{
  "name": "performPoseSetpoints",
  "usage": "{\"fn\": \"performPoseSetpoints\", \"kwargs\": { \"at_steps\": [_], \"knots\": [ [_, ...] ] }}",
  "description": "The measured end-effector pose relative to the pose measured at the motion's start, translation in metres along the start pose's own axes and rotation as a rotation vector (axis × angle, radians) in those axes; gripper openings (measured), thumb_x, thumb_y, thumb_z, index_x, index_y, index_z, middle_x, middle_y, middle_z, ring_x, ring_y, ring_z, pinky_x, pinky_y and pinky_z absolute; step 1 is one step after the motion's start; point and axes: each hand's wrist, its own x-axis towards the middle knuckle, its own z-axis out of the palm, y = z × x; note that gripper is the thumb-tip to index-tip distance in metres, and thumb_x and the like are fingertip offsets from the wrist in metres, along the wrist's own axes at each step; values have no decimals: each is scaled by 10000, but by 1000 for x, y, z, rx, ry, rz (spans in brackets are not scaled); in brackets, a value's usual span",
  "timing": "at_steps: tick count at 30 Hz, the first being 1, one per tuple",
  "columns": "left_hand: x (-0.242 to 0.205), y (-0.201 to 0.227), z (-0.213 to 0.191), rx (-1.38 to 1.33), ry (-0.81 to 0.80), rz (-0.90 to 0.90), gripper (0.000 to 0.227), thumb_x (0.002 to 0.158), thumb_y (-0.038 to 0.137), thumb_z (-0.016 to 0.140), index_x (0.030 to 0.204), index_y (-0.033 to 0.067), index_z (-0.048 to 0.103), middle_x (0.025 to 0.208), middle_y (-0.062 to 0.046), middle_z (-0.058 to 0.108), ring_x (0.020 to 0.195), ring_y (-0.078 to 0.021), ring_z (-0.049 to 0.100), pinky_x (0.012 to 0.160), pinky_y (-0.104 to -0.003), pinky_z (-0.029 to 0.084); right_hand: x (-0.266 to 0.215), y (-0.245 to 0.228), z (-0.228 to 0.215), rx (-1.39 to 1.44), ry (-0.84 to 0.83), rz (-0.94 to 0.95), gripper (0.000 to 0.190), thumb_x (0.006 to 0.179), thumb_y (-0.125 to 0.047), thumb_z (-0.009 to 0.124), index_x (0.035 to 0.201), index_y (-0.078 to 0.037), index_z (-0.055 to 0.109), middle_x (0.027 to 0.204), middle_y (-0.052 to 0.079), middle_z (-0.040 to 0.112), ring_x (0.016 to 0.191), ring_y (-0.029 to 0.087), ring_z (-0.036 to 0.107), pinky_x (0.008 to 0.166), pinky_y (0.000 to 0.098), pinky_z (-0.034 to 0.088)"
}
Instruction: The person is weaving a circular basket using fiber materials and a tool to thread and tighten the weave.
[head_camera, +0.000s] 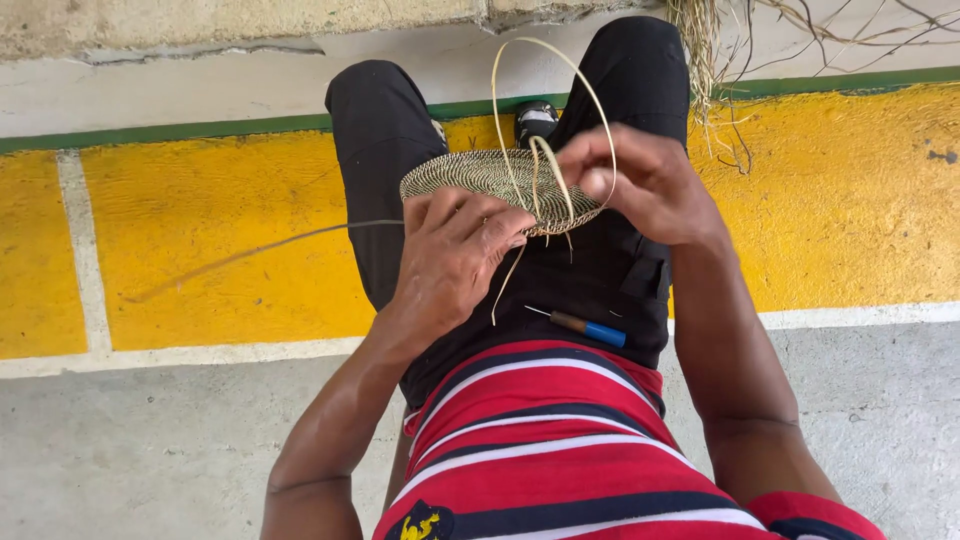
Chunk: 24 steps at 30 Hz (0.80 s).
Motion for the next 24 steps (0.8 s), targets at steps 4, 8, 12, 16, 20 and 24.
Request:
{"fn": "performPoseSetpoints", "kwargs": {
  "at_steps": [4,8,12,16,20,24],
  "knots": [
    [-2,0,5,-4,-5,-8,231,955,148,743,1181,186,711,1083,73,701,1042,-167,575,993,-395,341,16,-8,20,-426,165,28,171,1040,-55,680,1206,-24,658,1078,112,706,1000,178,706,884,305,570],
    [-7,1,8,-11,37,-60,195,971,136,735,1147,215,713,1086,92,724,1026,-151,585,1001,-388,332,16,-23,34,-598,191,-101,79,1085,-14,639,1163,-11,645,1017,114,710,898,195,751,777,309,604],
    [-6,0,10,-55,31,-69,208,938,135,738,1130,213,726,1066,79,712,1003,-160,576,1003,-387,336,-4,-27,43,-848,214,-142,91,1059,16,636,1134,-30,659,937,106,716,838,233,747,711,333,597],
    [-1,3,9,-37,26,-106,284,964,125,744,1241,187,729,1056,66,693,1002,-176,568,990,-406,322,-17,-36,51,-846,171,-228,105,1047,-39,652,1152,-35,661,980,129,743,810,228,748,650,323,574],
    [-5,2,13,0,24,-61,368,923,91,716,1261,233,735,1142,61,712,1040,-189,556,997,-414,311,-7,-41,27,-802,69,-233,128,1060,-168,651,1131,-77,705,1020,103,744,900,226,754,755,317,598],
    [-6,3,15,68,26,-55,363,926,98,700,1259,238,739,1150,76,718,1053,-178,563,1015,-424,305,27,-8,5,-499,114,244,193,1071,-217,622,1133,-61,719,861,82,720,762,190,671,644,292,533]
  ]
}}
